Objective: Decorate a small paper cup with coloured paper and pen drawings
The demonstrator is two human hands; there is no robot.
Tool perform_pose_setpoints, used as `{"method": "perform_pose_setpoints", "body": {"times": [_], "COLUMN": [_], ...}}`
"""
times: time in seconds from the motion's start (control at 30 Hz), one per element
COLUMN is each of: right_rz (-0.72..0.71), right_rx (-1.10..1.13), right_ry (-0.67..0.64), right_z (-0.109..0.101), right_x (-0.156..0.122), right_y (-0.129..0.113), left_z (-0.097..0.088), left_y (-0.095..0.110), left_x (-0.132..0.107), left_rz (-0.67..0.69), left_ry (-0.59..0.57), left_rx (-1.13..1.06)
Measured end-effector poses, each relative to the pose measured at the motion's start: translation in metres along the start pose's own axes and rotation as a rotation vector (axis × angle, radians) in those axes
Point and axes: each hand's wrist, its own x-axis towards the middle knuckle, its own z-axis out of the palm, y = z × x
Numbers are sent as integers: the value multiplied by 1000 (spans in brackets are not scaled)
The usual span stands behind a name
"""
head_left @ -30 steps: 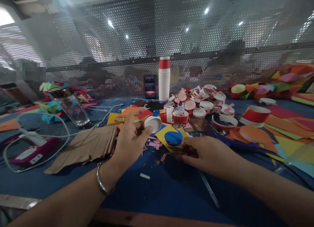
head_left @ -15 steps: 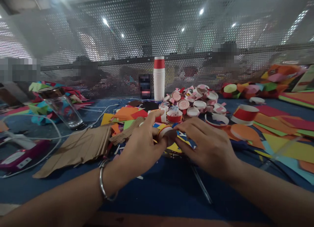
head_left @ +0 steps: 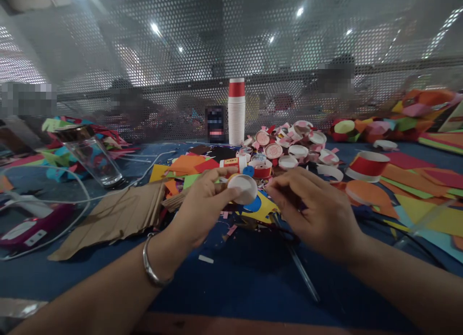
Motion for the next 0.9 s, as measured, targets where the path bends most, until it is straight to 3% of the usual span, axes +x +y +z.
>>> {"method": "perform_pose_setpoints", "body": {"times": [0.23,0.4,0.57,0.77,0.9], "right_rz": [195,312,379,451,461], "right_rx": [33,24,-4,-78,-104], "right_ry": [-68,-204,-330,-434,-458], "right_z": [2,4,7,8,9], "right_x": [3,6,7,7,7], "right_y": [8,12,18,29,35], "left_z": [-9,-14,-23,-47,-54], "left_y": [8,11,15,15,12], "left_x": [6,8,17,32,37], "left_rz": [-51,-75,39,219,235], "left_ry": [218,261,343,544,574], "left_rx": [-286,-368,-415,-451,-469]}}
